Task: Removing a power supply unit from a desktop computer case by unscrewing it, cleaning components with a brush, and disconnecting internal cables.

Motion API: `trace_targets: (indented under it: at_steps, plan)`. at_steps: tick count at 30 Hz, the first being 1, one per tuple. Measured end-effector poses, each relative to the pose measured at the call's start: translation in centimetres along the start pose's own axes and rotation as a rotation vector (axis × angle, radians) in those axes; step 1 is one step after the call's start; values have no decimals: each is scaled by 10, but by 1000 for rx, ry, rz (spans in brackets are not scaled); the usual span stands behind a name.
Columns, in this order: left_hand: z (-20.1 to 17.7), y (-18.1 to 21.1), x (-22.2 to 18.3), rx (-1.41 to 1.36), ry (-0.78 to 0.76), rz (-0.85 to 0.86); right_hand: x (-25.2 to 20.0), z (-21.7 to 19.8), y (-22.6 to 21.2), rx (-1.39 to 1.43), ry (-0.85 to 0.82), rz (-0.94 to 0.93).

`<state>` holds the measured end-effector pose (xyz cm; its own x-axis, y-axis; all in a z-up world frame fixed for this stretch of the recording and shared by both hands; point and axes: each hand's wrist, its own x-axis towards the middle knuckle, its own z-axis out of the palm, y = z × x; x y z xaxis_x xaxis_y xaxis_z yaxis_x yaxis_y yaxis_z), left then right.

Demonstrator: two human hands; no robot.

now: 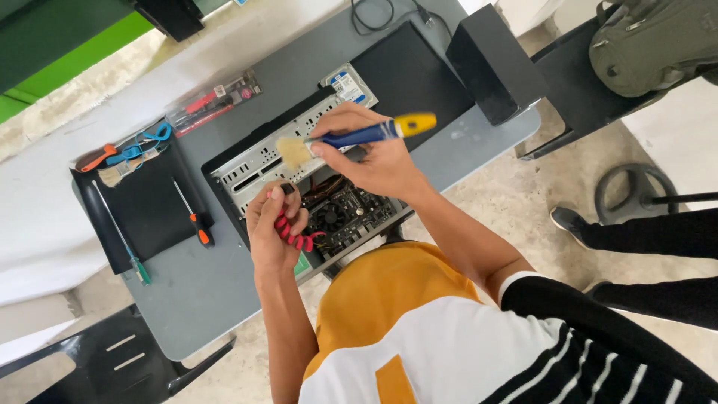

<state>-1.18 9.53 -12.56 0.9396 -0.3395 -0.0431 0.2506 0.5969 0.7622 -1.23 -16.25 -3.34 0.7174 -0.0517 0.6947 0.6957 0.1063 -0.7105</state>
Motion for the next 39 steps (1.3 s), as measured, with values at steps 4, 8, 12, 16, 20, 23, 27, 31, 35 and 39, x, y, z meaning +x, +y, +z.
trace_targets:
  at_steps: [4,8,12,16,20,23,27,31,35,39]
  plan:
    - [-1,1,-2,-28,-15,-5,-1,3,-3,46,-18,18]
    - [15,13,-4,-13,-65,22,7,-6,-9,-108,3,4]
    - [6,2,-2,-41,4,-17,-2,2,-8,159,-31,58]
    - [17,8,-3,-39,-19,-3,-2,5,-8,103,-37,72]
    - [13,7,-3,-23,-23,3,-1,5,-12,168,-19,97]
    - [42,26,-6,-7,12,-12,-3,4,-7,147,3,115]
    - [32,20,-5,-27,28,-25,-5,3,-8,157,10,113]
    - [7,6,-1,-46,61,-43,-5,0,-7,141,28,115]
    - [14,16,-2,4,41,-46,-3,-1,-17,125,64,135]
    - [12,14,-1,-15,18,-44,-5,-4,-15,117,89,138]
